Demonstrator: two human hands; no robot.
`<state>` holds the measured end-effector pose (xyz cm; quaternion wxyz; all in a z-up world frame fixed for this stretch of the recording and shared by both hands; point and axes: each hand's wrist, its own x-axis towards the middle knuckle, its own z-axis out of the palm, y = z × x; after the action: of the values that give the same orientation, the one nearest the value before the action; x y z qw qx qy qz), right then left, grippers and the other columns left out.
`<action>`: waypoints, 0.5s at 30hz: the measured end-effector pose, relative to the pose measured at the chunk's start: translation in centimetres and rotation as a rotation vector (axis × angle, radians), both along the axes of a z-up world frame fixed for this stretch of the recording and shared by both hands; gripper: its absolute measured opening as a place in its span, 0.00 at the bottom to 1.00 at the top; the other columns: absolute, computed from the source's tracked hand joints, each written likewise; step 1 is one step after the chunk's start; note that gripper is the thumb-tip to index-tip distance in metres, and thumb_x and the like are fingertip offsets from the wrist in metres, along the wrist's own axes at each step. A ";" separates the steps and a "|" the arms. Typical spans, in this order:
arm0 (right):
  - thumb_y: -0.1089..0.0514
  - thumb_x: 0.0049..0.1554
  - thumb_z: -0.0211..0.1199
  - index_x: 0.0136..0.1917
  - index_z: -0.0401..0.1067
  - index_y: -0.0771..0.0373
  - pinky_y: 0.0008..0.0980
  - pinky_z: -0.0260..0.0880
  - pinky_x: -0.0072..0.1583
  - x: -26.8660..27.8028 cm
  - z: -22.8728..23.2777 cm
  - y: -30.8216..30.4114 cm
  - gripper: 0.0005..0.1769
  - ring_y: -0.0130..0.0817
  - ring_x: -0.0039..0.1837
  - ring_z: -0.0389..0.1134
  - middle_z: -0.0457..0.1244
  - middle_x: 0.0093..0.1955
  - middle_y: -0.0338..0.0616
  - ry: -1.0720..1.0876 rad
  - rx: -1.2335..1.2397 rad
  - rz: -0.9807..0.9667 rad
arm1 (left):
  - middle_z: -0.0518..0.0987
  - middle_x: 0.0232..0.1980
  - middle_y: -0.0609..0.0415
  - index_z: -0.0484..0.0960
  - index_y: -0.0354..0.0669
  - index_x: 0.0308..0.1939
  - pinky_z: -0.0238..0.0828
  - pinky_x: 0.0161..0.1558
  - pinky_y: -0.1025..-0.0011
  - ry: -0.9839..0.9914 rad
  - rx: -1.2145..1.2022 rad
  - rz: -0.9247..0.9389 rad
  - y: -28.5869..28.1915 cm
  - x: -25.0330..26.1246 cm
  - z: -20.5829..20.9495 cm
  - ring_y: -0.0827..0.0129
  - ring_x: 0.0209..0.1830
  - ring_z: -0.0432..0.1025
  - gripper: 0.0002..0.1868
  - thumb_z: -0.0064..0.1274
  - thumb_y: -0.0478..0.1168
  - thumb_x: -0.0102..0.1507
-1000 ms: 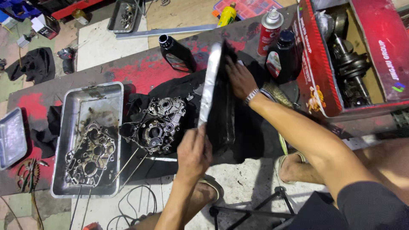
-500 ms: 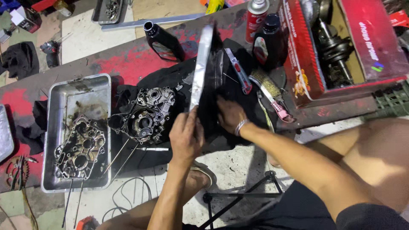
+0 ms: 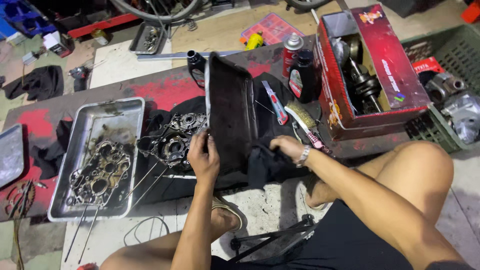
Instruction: The person wipes a metal tray with a cloth, then pours oil from a bottle onto a crankshaft and uses a toothbrush to scrub the crankshaft and engine block. The person continues scrubbing the parts with the toothbrush while holding them over the tray.
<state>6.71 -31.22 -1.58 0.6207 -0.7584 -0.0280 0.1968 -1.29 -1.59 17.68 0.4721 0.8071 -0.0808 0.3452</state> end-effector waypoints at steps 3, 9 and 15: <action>0.61 0.48 0.52 0.44 0.77 0.62 0.28 0.70 0.53 0.3 2.4 -3.0 0.14 0.29 0.49 0.70 0.69 0.44 0.39 -0.627 -0.085 0.243 | 0.81 0.48 0.47 0.80 0.28 0.54 0.72 0.53 0.70 0.035 -0.156 0.052 2.3 0.2 -3.4 0.64 0.48 0.76 0.11 0.49 0.31 0.70; 0.58 0.52 0.60 0.45 0.74 0.69 0.38 0.67 0.46 4.5 6.8 -2.6 0.11 0.37 0.43 0.67 0.68 0.39 0.43 0.226 0.204 -0.338 | 0.85 0.46 0.50 0.83 0.29 0.55 0.72 0.46 0.75 0.459 -0.706 0.005 2.1 0.0 -15.3 0.74 0.41 0.74 0.15 0.54 0.36 0.67; 0.52 0.52 0.66 0.72 0.61 0.67 0.51 0.66 0.66 1.1 5.9 1.4 0.38 0.60 0.69 0.63 0.60 0.68 0.62 -0.442 -0.913 -0.299 | 0.86 0.44 0.47 0.84 0.27 0.51 0.73 0.47 0.76 0.609 -0.568 0.057 1.4 0.1 -20.8 0.73 0.42 0.77 0.15 0.57 0.37 0.65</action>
<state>7.85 -29.81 4.33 0.2276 -0.9707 0.0389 -0.0666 -1.22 -0.16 -3.12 0.6686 0.7118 0.1836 0.1121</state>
